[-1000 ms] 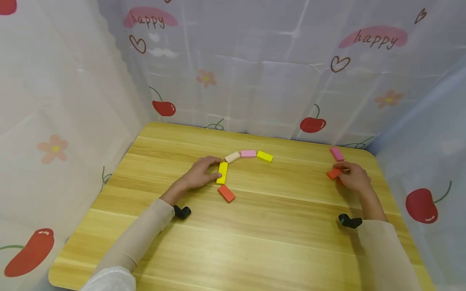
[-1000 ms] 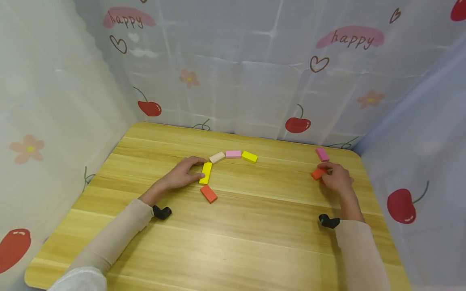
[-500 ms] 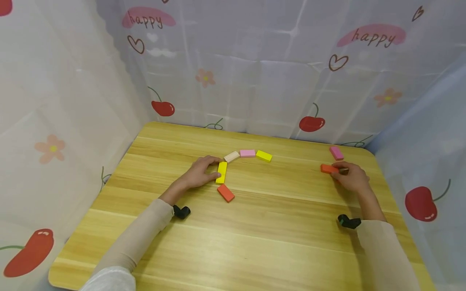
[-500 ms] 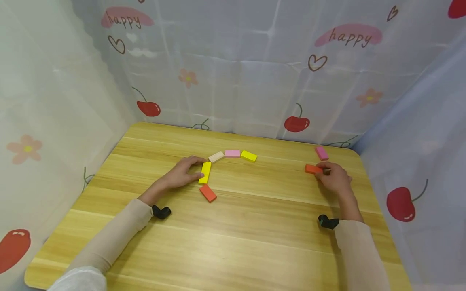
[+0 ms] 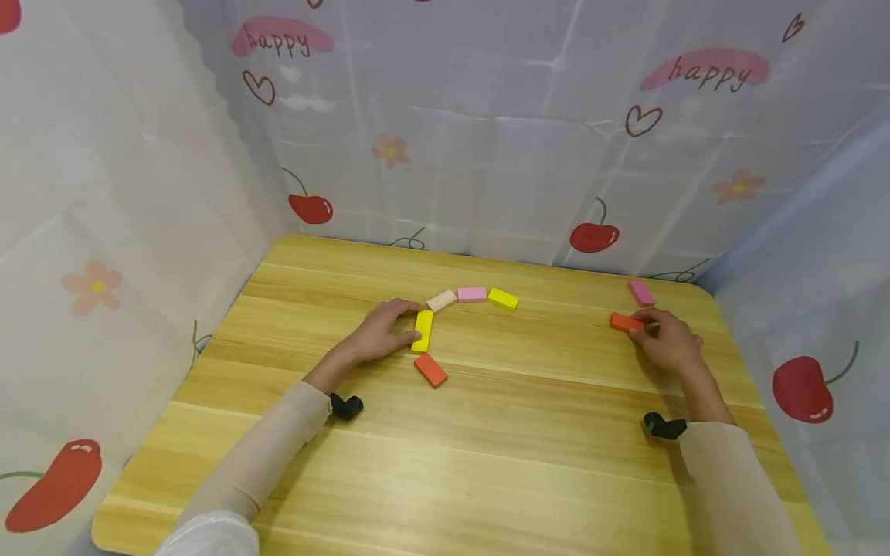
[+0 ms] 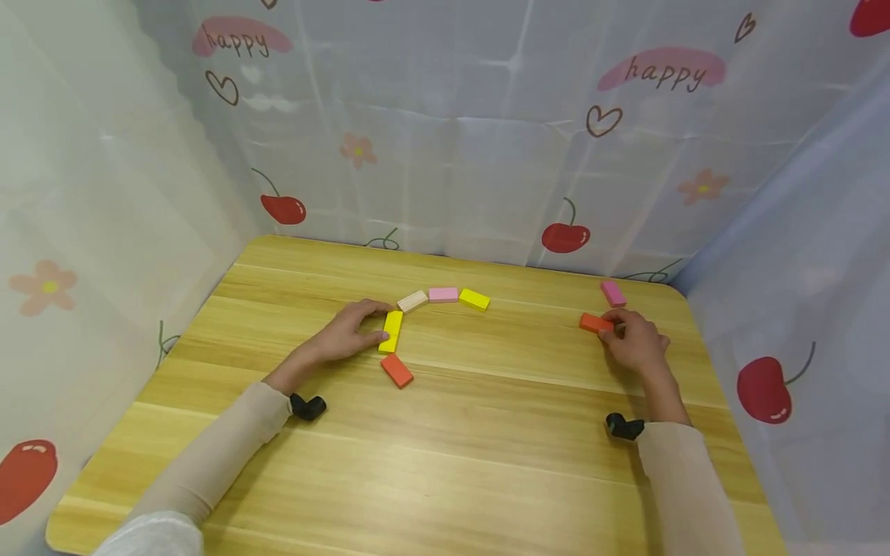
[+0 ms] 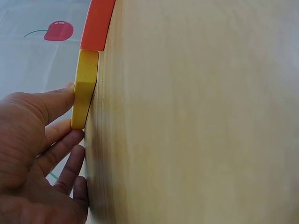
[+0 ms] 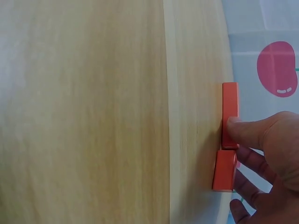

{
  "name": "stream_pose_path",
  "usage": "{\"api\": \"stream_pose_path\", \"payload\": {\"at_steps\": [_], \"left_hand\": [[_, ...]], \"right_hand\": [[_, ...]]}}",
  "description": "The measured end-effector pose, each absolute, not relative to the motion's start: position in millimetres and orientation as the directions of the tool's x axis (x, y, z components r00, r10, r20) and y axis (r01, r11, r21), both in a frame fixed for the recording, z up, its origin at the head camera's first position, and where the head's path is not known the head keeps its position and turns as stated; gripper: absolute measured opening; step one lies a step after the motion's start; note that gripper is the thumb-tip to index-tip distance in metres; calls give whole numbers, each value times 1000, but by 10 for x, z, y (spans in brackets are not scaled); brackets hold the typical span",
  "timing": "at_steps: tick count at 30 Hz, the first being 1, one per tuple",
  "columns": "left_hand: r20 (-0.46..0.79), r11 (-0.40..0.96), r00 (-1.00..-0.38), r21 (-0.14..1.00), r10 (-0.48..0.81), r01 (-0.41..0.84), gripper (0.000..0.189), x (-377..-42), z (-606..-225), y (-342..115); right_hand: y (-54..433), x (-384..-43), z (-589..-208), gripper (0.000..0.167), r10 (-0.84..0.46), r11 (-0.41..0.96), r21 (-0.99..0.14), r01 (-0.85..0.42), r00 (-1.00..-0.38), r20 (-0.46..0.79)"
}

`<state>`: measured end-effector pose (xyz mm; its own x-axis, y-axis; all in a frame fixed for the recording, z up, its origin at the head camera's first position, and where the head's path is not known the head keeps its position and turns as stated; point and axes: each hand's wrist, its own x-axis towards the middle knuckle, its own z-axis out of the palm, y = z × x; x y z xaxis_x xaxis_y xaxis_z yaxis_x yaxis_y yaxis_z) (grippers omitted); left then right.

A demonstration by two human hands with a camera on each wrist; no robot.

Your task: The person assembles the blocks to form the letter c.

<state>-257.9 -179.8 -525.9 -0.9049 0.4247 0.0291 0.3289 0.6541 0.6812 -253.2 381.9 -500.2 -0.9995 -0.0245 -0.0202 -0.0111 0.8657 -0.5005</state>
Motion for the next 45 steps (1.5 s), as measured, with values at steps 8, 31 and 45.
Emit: {"api": "stream_pose_path", "payload": {"at_steps": [8, 31, 45], "left_hand": [[20, 650, -907, 690, 422, 318, 54, -2569, -5271, -1791], [27, 653, -907, 685, 421, 323, 56, -2573, -5298, -1810], [33, 653, -906, 682, 422, 329, 56, -2587, -5296, -1804]], "right_hand": [[3821, -2519, -5052, 39, -15, 870, -493, -11, -1000, -3], [3624, -2433, -5031, 38, -26, 878, -475, -61, -996, 80], [3439, -2316, -5002, 36, -54, 890, -447, -92, -994, 96]]}}
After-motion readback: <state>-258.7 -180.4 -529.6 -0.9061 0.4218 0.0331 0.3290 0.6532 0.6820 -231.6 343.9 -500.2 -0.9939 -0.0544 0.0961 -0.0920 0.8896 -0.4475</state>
